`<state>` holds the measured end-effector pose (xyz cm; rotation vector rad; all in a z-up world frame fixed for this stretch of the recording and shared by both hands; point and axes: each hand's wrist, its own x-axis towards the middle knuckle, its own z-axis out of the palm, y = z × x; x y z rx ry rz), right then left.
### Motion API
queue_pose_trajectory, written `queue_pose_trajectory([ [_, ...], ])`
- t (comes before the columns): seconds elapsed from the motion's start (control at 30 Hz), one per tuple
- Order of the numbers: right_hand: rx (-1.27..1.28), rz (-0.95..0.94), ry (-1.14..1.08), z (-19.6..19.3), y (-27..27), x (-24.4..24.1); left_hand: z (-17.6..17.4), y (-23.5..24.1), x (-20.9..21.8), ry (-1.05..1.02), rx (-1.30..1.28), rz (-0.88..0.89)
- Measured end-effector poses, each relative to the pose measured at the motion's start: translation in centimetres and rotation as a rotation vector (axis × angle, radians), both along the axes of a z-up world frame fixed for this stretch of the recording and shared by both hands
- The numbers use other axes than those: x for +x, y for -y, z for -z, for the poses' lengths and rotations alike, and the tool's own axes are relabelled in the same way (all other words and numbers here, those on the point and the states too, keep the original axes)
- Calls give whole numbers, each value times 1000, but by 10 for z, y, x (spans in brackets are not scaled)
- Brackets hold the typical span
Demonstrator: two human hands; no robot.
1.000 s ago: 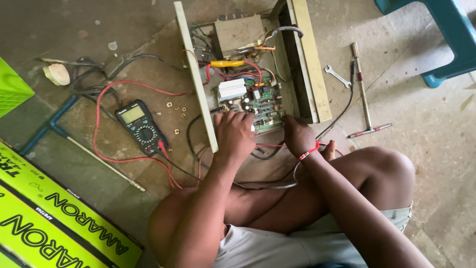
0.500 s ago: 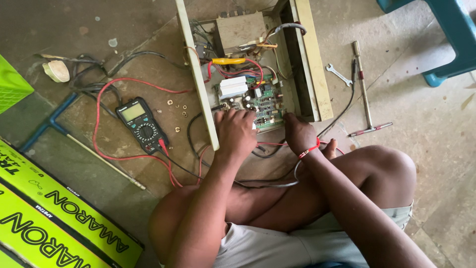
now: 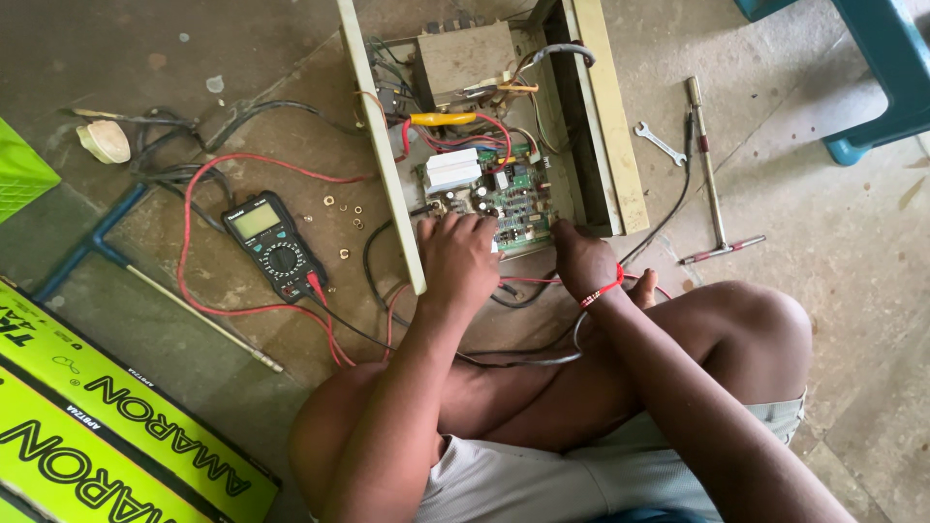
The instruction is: The person sits on the floor and works on an open electronic device, likely a battery charger. They use a multimeter to test connections on the circuit board and a screwdriver to adjust components and wires inside the metal casing.
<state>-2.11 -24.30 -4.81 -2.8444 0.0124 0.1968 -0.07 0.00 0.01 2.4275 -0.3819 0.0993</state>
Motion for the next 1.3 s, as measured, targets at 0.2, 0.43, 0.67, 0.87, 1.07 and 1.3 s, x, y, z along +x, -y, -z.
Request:
queue_pose_trajectory([
  [0.2,-75,4,-106,-3,0,4,-4,-1,1,-25,0,-1],
  [0.43,-77,-9,-50,-3,1,3,-1,0,1,-58,21,3],
  [0.67,-30,-16,24,-2,-1,0,-4,0,-2,-25,2,-12],
  [0.87,-112,-65,-20,2,0,-1,-10,-1,-3,-3,1,-18],
  [1.07,-89,-30,-52,6,3,3,-13,0,-3,-7,22,-23],
  [1.3,-55,-33,-27,6,4,3,-16,-2,-4,-9,-18,-23],
])
